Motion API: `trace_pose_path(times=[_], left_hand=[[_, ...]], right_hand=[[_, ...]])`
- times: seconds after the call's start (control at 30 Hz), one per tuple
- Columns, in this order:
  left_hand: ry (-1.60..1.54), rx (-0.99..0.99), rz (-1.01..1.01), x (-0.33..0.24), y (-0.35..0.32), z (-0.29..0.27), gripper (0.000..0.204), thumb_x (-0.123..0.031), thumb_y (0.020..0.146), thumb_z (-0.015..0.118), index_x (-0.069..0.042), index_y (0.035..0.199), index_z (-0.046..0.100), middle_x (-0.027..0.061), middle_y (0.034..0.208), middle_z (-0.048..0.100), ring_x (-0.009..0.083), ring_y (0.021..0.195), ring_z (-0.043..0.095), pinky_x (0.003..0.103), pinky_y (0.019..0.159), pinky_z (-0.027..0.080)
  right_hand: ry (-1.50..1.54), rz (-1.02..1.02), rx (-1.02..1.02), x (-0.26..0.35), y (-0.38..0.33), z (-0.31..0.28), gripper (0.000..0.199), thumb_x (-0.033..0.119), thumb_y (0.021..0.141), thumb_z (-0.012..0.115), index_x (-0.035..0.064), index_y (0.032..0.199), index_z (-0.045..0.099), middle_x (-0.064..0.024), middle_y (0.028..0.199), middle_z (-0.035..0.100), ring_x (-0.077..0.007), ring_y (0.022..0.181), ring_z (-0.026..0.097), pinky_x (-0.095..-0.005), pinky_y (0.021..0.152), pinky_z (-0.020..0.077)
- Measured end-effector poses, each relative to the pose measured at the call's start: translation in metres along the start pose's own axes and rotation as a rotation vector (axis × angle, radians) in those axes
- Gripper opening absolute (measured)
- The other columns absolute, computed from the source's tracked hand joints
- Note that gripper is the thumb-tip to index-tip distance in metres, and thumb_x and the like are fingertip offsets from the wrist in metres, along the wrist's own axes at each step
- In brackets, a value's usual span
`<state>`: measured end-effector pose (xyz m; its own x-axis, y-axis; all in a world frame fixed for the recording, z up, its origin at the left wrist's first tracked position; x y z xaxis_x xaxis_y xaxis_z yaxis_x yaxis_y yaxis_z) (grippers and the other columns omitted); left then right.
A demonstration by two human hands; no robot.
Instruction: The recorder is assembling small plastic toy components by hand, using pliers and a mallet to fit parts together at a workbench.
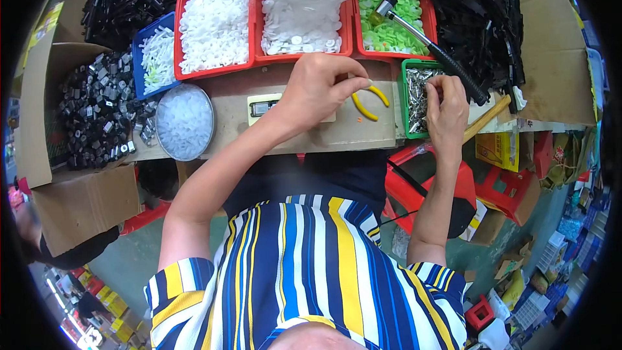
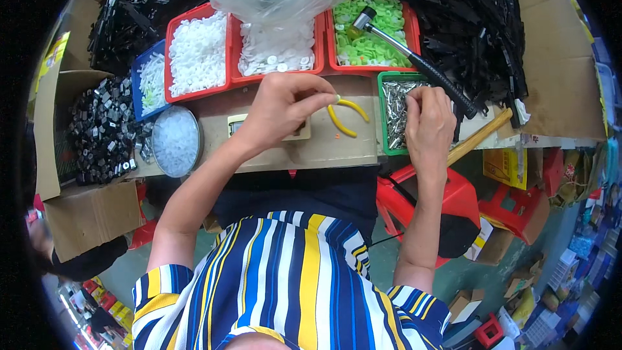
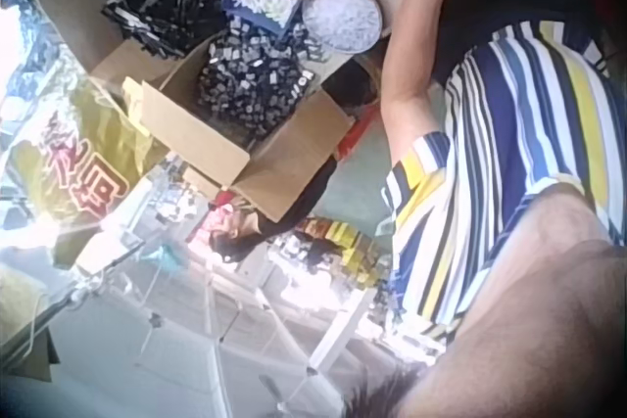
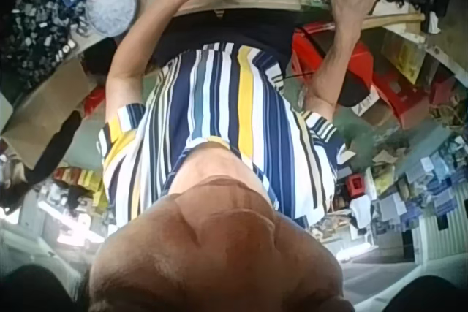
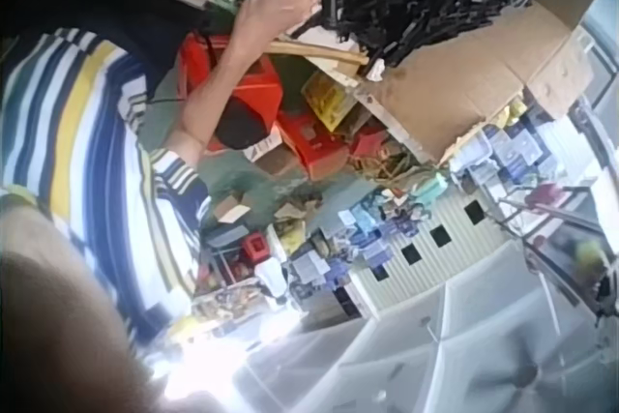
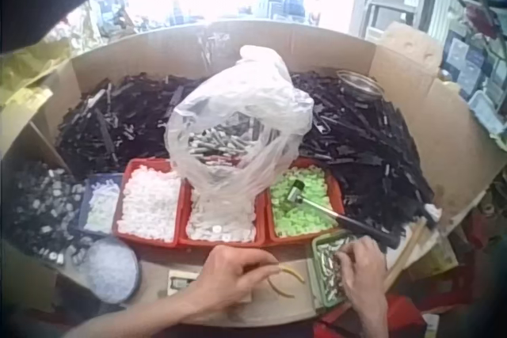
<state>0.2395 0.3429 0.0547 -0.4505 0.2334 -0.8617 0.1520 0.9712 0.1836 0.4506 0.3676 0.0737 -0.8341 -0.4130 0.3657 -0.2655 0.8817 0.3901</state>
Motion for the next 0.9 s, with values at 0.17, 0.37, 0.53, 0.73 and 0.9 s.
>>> trace_pose_path(times=[0.17,0.37,0.53,0.73,0.9], left_hand=[[-0.932,0.045,-0.550,0.039,-0.036,0.010,0.018,-0.017,0.093,0.071,-0.002,0.101,0.070,-0.0004,0.077,0.064,0.0062,0.061,0.057,0.020,0.055,0.046],[-1.280,0.022,-0.593,0.043,-0.061,0.025,0.018,-0.015,0.095,0.067,-0.003,0.108,0.066,0.0007,0.084,0.065,0.0070,0.065,0.060,0.020,0.060,0.050],[-1.384,-0.031,-0.577,0.042,-0.068,0.022,0.017,-0.014,0.095,0.068,-0.004,0.108,0.067,0.0008,0.087,0.066,0.0069,0.066,0.060,0.020,0.061,0.051],[-1.324,-0.086,-0.555,0.043,-0.071,0.016,0.017,-0.015,0.094,0.068,-0.004,0.108,0.067,0.0007,0.087,0.066,0.0064,0.066,0.059,0.019,0.061,0.051],[-1.274,-0.113,-0.531,0.043,-0.069,0.016,0.017,-0.013,0.095,0.067,-0.003,0.109,0.066,0.0015,0.084,0.065,0.0069,0.069,0.060,0.020,0.063,0.051]], right_hand=[[0.320,0.161,0.038,0.019,-0.001,-0.002,0.006,0.003,0.093,0.060,-0.0030,0.094,0.058,-0.0154,0.084,0.060,-0.0287,0.076,0.061,-0.0361,0.070,0.0474],[0.623,0.011,0.164,0.100,-0.004,0.015,0.006,-0.001,0.087,0.065,-0.0015,0.092,0.061,-0.0118,0.084,0.062,-0.0254,0.074,0.063,-0.0335,0.069,0.0492],[0.585,-0.116,0.172,0.136,-0.002,0.016,0.010,-0.004,0.085,0.065,-0.0010,0.093,0.060,-0.0119,0.082,0.060,-0.0256,0.071,0.062,-0.0350,0.063,0.0480],[0.554,-0.152,0.117,0.138,-0.004,0.013,0.013,-0.006,0.084,0.065,-0.0014,0.094,0.059,-0.0124,0.082,0.059,-0.0256,0.068,0.061,-0.0351,0.061,0.0477],[0.559,-0.158,0.088,0.136,-0.006,0.011,0.014,-0.007,0.084,0.065,-0.0014,0.094,0.059,-0.0125,0.082,0.058,-0.0263,0.069,0.061,-0.0358,0.061,0.0481]])
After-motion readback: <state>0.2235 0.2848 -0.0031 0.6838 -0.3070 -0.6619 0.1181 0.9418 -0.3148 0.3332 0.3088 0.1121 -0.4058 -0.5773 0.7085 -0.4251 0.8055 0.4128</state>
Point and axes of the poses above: each hand's wrist, its own y-axis towards the middle knuckle, its own z-axis out of the palm, x = y × z, the point moved 10 cm from there along y, towards the middle knuckle
